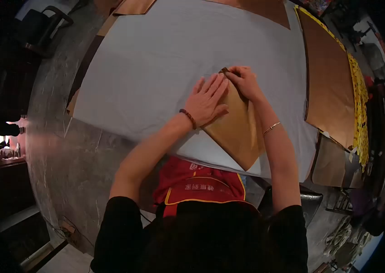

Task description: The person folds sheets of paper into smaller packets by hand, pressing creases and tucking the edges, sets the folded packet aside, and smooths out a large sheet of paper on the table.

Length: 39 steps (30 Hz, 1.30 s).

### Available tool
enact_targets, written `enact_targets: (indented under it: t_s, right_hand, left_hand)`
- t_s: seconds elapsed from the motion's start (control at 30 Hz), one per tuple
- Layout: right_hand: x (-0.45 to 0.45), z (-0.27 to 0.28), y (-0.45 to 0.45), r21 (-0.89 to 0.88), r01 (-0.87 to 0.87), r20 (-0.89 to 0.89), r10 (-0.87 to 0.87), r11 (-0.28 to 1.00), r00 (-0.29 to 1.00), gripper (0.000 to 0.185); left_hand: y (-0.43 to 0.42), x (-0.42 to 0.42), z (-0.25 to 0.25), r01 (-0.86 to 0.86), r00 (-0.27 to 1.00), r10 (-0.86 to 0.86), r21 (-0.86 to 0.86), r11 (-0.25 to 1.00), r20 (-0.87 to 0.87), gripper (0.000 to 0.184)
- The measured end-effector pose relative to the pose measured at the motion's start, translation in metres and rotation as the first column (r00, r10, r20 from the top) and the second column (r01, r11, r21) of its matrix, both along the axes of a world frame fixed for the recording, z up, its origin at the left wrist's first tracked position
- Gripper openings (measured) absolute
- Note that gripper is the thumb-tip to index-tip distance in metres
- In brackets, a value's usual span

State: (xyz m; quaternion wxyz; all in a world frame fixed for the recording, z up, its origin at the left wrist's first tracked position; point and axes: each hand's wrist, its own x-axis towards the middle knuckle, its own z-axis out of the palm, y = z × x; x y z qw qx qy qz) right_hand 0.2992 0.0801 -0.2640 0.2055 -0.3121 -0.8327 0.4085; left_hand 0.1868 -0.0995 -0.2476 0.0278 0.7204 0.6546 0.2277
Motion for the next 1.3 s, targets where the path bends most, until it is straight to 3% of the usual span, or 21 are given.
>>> enact_targets:
  t_s: [0.07, 0.1, 0.13, 0.17, 0.2, 0.23, 0.3, 0.33, 0.47, 0.53, 0.57, 0.63, 0.67, 0.73, 0.87, 1.0, 1.1, 1.17, 1.2, 1.27, 1.3]
  right_hand:
    - [0.002, 0.016, -0.008, 0.028, -0.006, 0.018, 0.005, 1.0, 1.0, 0.024]
    - [0.002, 0.019, -0.011, 0.155, 0.002, 0.017, -0.005, 0.988, 1.0, 0.022]
    - [0.003, 0.023, -0.012, 0.16, 0.005, 0.013, -0.008, 0.987, 1.0, 0.022]
    - [0.005, 0.028, -0.011, -0.191, -0.03, -0.073, 0.016, 0.981, 0.997, 0.021]
    - [0.005, 0.032, -0.012, -0.513, -0.093, -0.162, 0.009, 0.853, 0.987, 0.02]
    - [0.005, 0.037, -0.009, -0.432, -0.125, -0.141, 0.07, 0.893, 0.987, 0.02]
    - [0.008, 0.056, -0.014, -0.406, -0.18, -0.136, 0.136, 0.896, 0.981, 0.02]
    - [0.01, 0.068, -0.017, -0.378, -0.238, -0.128, 0.204, 0.895, 0.971, 0.02]
    - [0.017, 0.086, -0.024, -0.347, -0.236, -0.201, 0.173, 0.908, 0.964, 0.021]
    - [0.033, 0.1, -0.031, -0.352, -0.192, -0.171, 0.138, 0.916, 0.976, 0.024]
    - [0.045, 0.1, -0.031, -0.348, -0.183, -0.174, 0.128, 0.919, 0.976, 0.024]
    - [0.079, 0.099, -0.023, -0.425, -0.108, 0.069, 0.151, 0.898, 0.986, 0.025]
    - [0.095, 0.1, -0.021, -0.427, -0.101, 0.068, 0.143, 0.899, 0.987, 0.025]
    - [0.124, 0.104, -0.017, -0.549, -0.061, 0.161, 0.176, 0.834, 0.971, 0.02]
    - [0.148, 0.094, -0.015, -0.528, -0.015, 0.181, 0.13, 0.849, 0.975, 0.018]
    - [0.147, 0.111, -0.022, -0.49, -0.002, 0.077, 0.045, 0.872, 0.996, 0.018]
    - [0.147, 0.127, -0.018, -0.447, -0.029, -0.003, 0.031, 0.894, 1.0, 0.019]
    - [0.147, 0.14, -0.017, -0.435, -0.047, -0.039, 0.034, 0.899, 0.999, 0.018]
    - [0.147, 0.147, -0.016, -0.327, -0.037, -0.039, 0.025, 0.944, 0.999, 0.018]
    - [0.149, 0.163, -0.018, -0.212, -0.027, -0.04, 0.019, 0.977, 0.999, 0.017]
    - [0.151, 0.172, -0.022, -0.068, 0.004, -0.056, -0.008, 0.998, 0.998, 0.017]
  left_hand:
    - [0.008, -0.002, -0.009, -0.051, 0.987, 0.032, -0.122, 0.991, -0.156, 0.066]
    - [0.01, -0.003, -0.007, -0.047, 0.987, 0.028, -0.117, 0.992, -0.159, 0.066]
    - [0.01, -0.005, -0.007, -0.03, 0.994, 0.021, -0.089, 0.996, -0.108, 0.064]
    - [0.01, -0.007, -0.006, -0.014, 0.998, 0.01, -0.062, 0.998, -0.058, 0.062]
    - [0.014, -0.013, -0.004, -0.01, 0.998, 0.007, -0.061, 0.998, -0.062, 0.062]
    - [0.023, -0.023, 0.0, -0.023, 0.972, 0.036, -0.056, 0.998, 0.234, 0.059]
    - [0.04, -0.039, 0.012, -0.045, 0.667, 0.073, -0.058, 0.997, 0.742, 0.051]
    - [0.041, -0.043, 0.036, 0.029, 0.64, 0.134, -0.197, 0.98, 0.757, 0.044]
    - [0.047, -0.054, 0.037, 0.188, 0.613, 0.104, -0.272, 0.944, 0.783, 0.034]
    - [0.042, -0.052, 0.039, 0.18, 0.365, 0.117, -0.194, 0.964, 0.923, 0.029]
    - [0.038, -0.054, 0.04, 0.19, 0.37, 0.11, -0.191, 0.963, 0.923, 0.029]
    - [0.029, -0.052, 0.045, 0.125, 0.093, 0.089, -0.1, 0.987, 0.992, 0.028]
    - [0.022, -0.051, 0.052, 0.07, 0.015, 0.168, -0.168, 0.983, 0.986, 0.026]
    - [0.014, -0.05, 0.057, 0.046, 0.01, 0.165, -0.165, 0.985, 0.986, 0.024]
    - [0.006, -0.047, 0.06, -0.079, 0.004, 0.177, -0.176, 0.981, 0.984, 0.022]
    - [0.006, -0.057, 0.051, -0.069, 0.06, 0.131, -0.127, 0.989, 0.99, 0.024]
    - [0.007, -0.058, 0.062, -0.103, -0.021, 0.105, -0.107, 0.989, 0.994, 0.02]
    - [0.008, -0.063, 0.076, -0.108, 0.146, 0.043, -0.028, 0.994, 0.988, 0.017]
    - [0.009, -0.068, 0.084, -0.108, 0.148, 0.041, -0.026, 0.994, 0.988, 0.017]
    - [0.009, -0.077, 0.098, -0.032, 0.353, -0.095, 0.113, 0.993, 0.931, 0.013]
    - [0.005, -0.081, 0.106, -0.017, 0.402, -0.111, 0.128, 0.992, 0.909, 0.011]
